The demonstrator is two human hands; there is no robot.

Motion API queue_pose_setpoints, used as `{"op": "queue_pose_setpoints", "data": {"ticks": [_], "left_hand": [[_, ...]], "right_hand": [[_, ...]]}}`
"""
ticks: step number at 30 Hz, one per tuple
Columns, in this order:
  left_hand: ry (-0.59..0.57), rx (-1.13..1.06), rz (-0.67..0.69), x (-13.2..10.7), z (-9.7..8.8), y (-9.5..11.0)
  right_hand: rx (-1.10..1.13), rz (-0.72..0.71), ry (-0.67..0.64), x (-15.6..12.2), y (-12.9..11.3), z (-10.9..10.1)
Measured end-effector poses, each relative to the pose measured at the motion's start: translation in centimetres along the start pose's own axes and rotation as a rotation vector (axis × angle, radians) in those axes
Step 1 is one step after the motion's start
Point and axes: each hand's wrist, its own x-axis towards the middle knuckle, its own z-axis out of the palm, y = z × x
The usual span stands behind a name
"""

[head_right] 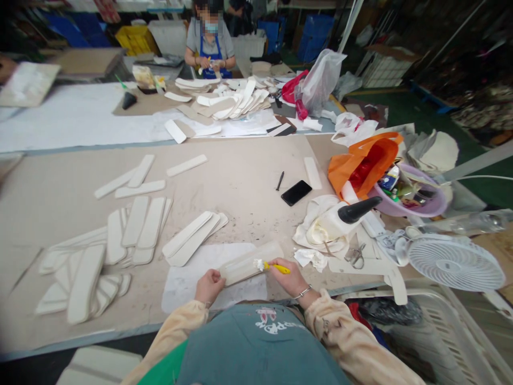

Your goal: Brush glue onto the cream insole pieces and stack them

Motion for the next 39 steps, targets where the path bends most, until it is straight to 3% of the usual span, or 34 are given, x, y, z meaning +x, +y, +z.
{"op": "queue_pose_setpoints", "data": {"ticks": [4,8,11,15,17,19,23,26,29,32,35,37,39], "left_hand": [[0.0,-0.01,-0.004,0.1,0.1,-0.2],[-0.003,-0.027,-0.018,0.2,0.3,-0.3],[0.0,-0.036,-0.035,0.2,0.3,-0.3],[-0.005,-0.041,-0.041,0.2,0.3,-0.4],[-0.01,-0.044,-0.039,0.3,0.4,-0.4],[-0.011,-0.05,-0.039,0.4,0.5,-0.5],[-0.008,-0.076,-0.044,0.5,0.7,-0.7],[-0.009,-0.096,-0.045,0.5,0.7,-0.7],[-0.008,-0.107,-0.046,0.5,0.7,-0.6],[-0.014,-0.115,-0.049,0.4,0.7,-0.5],[-0.017,-0.118,-0.053,0.3,0.8,-0.5],[-0.014,-0.117,-0.054,0.3,0.8,-0.5],[-0.007,-0.12,-0.055,0.3,0.9,-0.4]], "right_hand": [[-0.068,0.024,0.135,-0.2,1.6,-2.8],[-0.104,-0.029,0.209,-0.2,1.2,-3.2],[-0.056,-0.095,0.157,-0.2,-0.7,-1.3],[0.08,-0.146,-0.115,0.2,-2.8,2.6],[0.091,-0.119,-0.142,0.5,-2.7,3.4],[0.072,-0.066,-0.082,0.6,-1.7,2.6],[0.02,0.028,0.105,0.7,1.1,-2.0],[0.0,0.069,0.188,0.8,1.6,-3.8],[0.104,0.122,0.101,1.1,0.0,-1.8],[0.244,0.132,-0.094,1.5,-2.4,2.7],[0.257,0.112,-0.188,2.1,-3.8,6.3],[0.24,0.108,-0.19,2.5,-3.9,7.1],[0.219,0.116,-0.153,2.6,-3.4,6.4]]}}
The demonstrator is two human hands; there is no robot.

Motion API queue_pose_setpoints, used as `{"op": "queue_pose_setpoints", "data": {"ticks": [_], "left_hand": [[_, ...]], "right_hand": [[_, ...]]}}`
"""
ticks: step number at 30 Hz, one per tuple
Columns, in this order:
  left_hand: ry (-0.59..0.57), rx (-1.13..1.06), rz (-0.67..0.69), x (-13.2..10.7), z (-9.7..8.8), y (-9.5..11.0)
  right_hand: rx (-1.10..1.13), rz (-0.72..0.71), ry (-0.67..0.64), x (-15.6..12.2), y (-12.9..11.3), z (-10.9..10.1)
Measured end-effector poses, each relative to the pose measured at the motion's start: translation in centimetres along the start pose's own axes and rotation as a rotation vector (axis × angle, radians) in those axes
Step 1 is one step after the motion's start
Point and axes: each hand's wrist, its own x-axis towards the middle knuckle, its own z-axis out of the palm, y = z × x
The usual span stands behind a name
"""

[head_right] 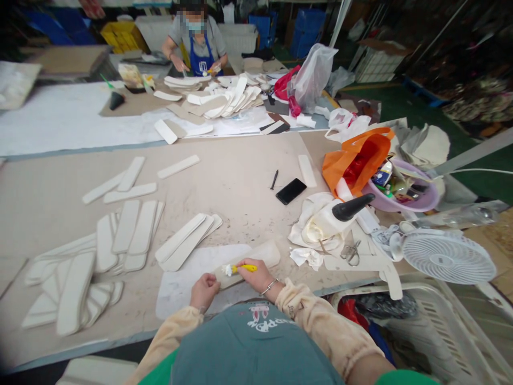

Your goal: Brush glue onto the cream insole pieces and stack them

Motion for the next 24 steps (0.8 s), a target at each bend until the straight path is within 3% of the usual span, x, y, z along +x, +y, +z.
{"op": "queue_pose_setpoints", "data": {"ticks": [5,7,9,13,17,20,24], "left_hand": [[0.012,-0.033,-0.001,0.0,0.1,-0.1],[0.015,-0.045,-0.001,0.0,0.2,-0.1],[0.015,-0.054,-0.002,0.0,0.2,-0.1],[0.013,-0.058,-0.003,0.0,0.4,-0.2],[0.015,-0.045,-0.009,0.0,0.5,-0.2],[0.017,-0.035,-0.015,0.0,0.5,-0.1],[0.018,-0.028,-0.017,0.0,0.3,0.2]], "right_hand": [[-0.056,0.019,0.144,-1.2,0.6,-4.7],[-0.073,0.01,0.149,-1.7,0.3,-5.3],[-0.076,-0.02,0.084,-1.9,-0.1,-4.7],[-0.058,-0.123,-0.128,-1.4,-0.8,-1.1],[-0.072,-0.154,-0.153,-1.0,-0.5,0.5],[-0.09,-0.121,-0.083,-1.2,0.5,-1.0],[-0.144,-0.064,0.08,-1.9,2.1,-5.4]]}}
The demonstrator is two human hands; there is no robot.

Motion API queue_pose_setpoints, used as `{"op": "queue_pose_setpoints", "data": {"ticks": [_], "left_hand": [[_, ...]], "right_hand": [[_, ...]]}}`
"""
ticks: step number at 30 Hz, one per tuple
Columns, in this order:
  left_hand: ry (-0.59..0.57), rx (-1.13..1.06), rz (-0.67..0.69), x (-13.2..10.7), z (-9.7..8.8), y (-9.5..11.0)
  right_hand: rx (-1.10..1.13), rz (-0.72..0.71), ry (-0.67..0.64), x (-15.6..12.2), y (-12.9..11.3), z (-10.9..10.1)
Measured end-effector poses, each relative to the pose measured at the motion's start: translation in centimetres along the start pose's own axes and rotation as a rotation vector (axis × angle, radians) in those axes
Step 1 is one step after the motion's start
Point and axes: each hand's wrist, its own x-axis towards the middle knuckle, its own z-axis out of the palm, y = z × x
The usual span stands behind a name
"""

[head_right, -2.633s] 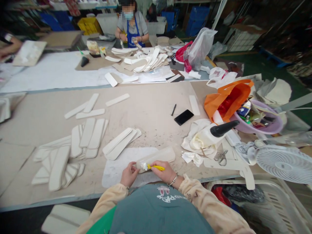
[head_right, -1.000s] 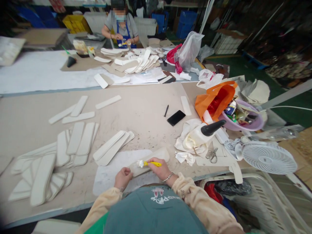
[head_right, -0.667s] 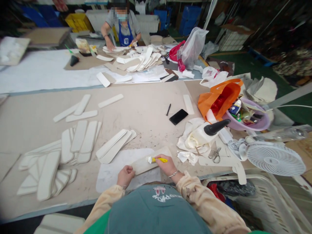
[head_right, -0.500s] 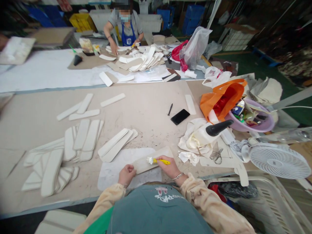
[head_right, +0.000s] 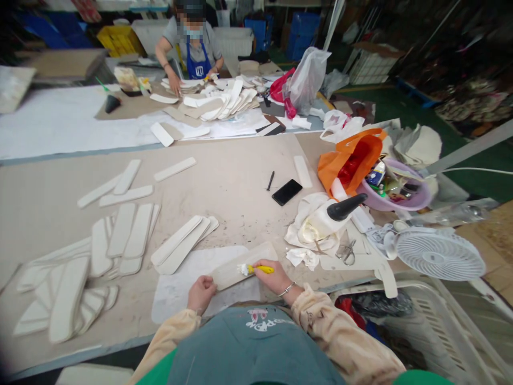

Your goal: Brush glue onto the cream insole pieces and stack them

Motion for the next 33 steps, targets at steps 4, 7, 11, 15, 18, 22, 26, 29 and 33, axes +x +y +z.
{"op": "queue_pose_setpoints", "data": {"ticks": [4,7,11,15,18,22,26,29,33], "left_hand": [[0.001,0.005,0.01,-0.1,-0.2,0.2],[0.001,0.011,0.018,-0.1,-0.2,0.1],[0.003,0.019,0.02,-0.1,-0.2,-0.1],[0.005,0.03,0.023,-0.1,-0.1,0.0],[0.009,0.04,0.027,-0.1,-0.2,0.0],[0.013,0.055,0.031,-0.1,-0.2,0.2],[0.006,0.056,0.03,-0.3,-0.3,0.3],[0.002,0.052,0.025,-0.3,-0.3,0.4],[0.001,0.052,0.022,-0.4,-0.4,0.5]], "right_hand": [[-0.075,0.022,0.16,-0.5,1.4,-4.8],[-0.119,0.003,0.258,-0.8,1.7,-7.1],[-0.294,-0.202,0.311,-1.0,1.4,-7.2],[-0.598,-0.39,0.179,-1.2,0.6,-4.3],[-0.704,-0.476,0.028,-1.4,-0.5,-1.5],[-0.549,-0.592,-0.082,-1.8,-1.8,0.3],[-0.493,-0.509,0.087,-2.3,-0.8,-1.8],[-0.597,-0.395,0.18,-2.8,0.6,-3.9],[-0.618,-0.372,0.106,-3.1,0.7,-3.2]]}}
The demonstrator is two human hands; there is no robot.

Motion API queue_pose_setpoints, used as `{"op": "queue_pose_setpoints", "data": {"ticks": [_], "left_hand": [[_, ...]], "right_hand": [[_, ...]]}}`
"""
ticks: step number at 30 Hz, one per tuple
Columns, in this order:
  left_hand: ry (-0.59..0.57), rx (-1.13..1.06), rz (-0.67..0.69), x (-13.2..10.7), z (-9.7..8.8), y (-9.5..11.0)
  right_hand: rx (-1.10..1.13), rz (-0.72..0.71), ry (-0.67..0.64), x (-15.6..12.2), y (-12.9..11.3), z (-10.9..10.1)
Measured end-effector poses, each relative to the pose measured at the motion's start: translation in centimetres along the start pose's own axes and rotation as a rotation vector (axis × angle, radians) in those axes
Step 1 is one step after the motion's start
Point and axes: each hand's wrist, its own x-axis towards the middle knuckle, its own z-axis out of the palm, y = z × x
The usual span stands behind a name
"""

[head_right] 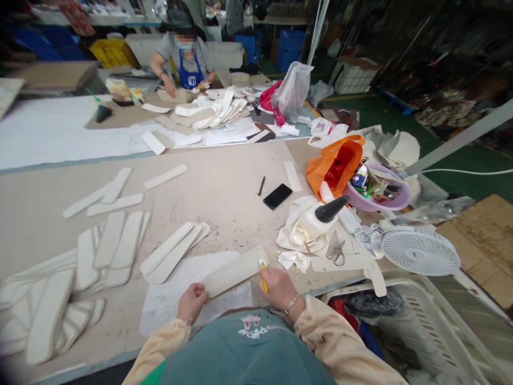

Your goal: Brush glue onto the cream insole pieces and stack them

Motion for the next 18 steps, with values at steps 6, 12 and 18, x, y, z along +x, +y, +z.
{"op": "queue_pose_setpoints", "data": {"ticks": [6,12,18], "left_hand": [[0.004,0.016,0.004,0.1,0.0,0.1],[0.009,-0.006,0.014,-0.1,-0.1,0.2],[0.014,-0.047,0.017,-0.2,0.0,0.1]], "right_hand": [[0.429,-0.073,-0.111,1.6,-4.4,2.8],[0.582,0.296,0.006,1.1,-2.3,3.0],[0.343,0.351,0.194,0.0,2.4,0.0]]}}
